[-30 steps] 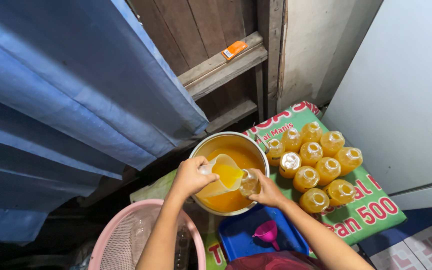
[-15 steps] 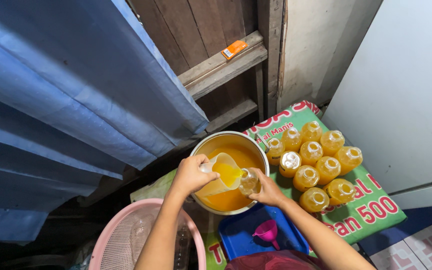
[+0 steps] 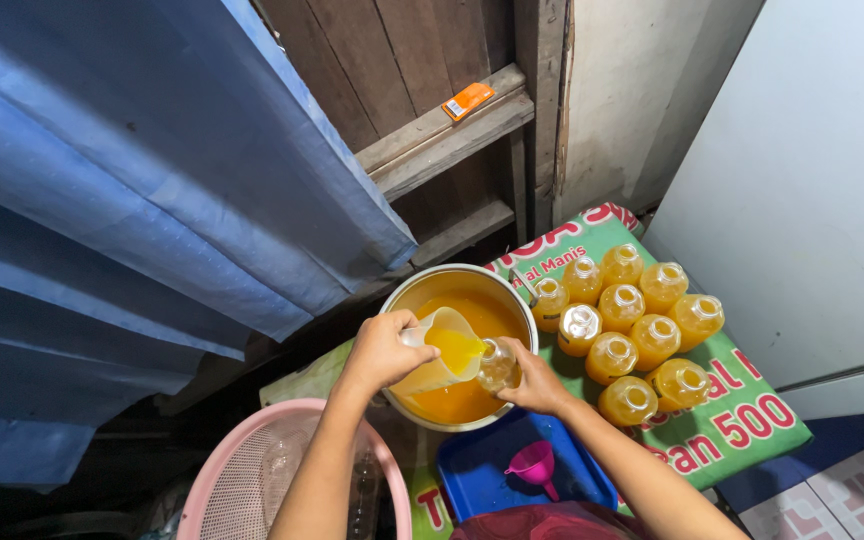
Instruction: The person pours an orange liquid from a large metal pot into multiple small plastic bottles using a plastic scoop. The filled bottles are placed on a green sack on the table. The person repeats this process for several bottles.
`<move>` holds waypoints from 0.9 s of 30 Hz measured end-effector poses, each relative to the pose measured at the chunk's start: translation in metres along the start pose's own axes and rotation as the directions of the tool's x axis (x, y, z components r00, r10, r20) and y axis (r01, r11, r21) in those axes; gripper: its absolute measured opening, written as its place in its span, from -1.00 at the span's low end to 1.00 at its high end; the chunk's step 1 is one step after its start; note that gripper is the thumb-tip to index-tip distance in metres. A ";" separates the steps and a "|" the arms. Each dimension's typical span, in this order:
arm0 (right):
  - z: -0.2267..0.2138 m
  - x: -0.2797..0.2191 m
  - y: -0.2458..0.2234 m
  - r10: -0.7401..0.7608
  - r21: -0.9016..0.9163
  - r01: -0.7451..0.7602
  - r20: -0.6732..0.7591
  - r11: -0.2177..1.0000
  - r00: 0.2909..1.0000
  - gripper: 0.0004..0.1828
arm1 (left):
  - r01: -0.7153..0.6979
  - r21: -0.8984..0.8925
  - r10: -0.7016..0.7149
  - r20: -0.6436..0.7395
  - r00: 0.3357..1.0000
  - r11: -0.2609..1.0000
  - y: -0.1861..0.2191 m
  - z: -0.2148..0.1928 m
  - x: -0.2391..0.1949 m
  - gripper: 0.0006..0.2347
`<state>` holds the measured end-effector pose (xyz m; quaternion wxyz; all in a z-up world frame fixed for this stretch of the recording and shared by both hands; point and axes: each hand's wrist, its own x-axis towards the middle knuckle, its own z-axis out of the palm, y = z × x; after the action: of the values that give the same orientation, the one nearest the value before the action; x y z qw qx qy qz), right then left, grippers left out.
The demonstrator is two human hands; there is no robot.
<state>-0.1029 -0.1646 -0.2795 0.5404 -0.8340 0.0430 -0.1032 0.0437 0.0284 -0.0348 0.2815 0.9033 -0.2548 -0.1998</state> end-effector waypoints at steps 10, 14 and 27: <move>-0.002 0.001 -0.005 -0.008 -0.008 0.008 -0.009 1.000 1.000 -0.03 | -0.041 0.023 0.041 -0.001 0.999 0.999 0.001 0.000 0.001 -0.68; -0.001 0.001 -0.003 -0.008 -0.016 0.008 -0.010 1.000 1.000 -0.02 | -0.030 0.037 0.030 0.000 1.000 0.999 0.001 0.000 0.003 -0.67; 0.001 0.001 0.001 -0.001 0.002 0.001 -0.008 1.000 1.000 -0.02 | -0.031 0.064 0.031 0.002 1.000 0.997 0.001 0.002 0.004 -0.67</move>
<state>-0.1017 -0.1644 -0.2807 0.5411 -0.8329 0.0446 -0.1070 0.0460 0.0242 -0.0361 0.2556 0.9077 -0.2751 -0.1875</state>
